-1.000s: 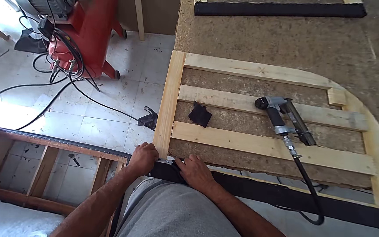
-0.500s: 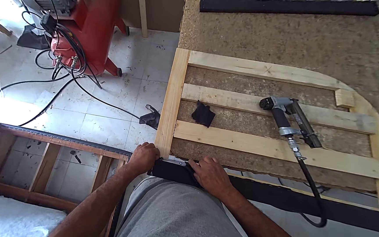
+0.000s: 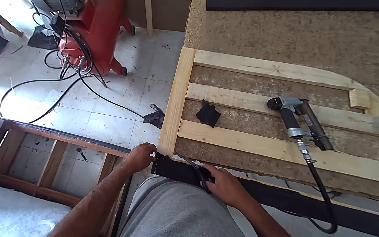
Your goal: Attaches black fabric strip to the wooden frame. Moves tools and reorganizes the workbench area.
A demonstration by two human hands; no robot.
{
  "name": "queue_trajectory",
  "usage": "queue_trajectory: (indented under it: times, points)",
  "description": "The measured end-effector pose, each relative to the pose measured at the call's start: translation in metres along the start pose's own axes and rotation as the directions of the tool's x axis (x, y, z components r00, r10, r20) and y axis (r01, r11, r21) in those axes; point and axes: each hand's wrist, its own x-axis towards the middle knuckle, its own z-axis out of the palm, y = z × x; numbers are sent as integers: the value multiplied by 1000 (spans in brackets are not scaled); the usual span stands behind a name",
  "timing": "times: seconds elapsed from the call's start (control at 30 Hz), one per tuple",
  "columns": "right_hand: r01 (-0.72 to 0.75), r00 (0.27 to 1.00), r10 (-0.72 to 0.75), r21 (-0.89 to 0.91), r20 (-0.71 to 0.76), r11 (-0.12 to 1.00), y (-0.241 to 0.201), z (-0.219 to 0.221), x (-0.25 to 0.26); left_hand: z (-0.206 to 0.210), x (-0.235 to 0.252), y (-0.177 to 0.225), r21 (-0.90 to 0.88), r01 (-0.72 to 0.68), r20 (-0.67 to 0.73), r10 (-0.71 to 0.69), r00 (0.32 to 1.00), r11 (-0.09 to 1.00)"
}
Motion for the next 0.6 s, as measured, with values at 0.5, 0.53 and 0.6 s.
queue_trajectory:
  times: [0.5,0.53,0.6]
  points:
    - [139,976,-184,-318,-116,938,4,18,7,14,-2,10,110,-2,-81,11,997,994]
    - [151,971,-205,-347,-123,926,4,21,12,13,-1,11,114,-2,-71,11,997,993]
    - [161,961,-236,-396,-147,904,3,27,20,12,-2,13,122,7,-52,0,999,992]
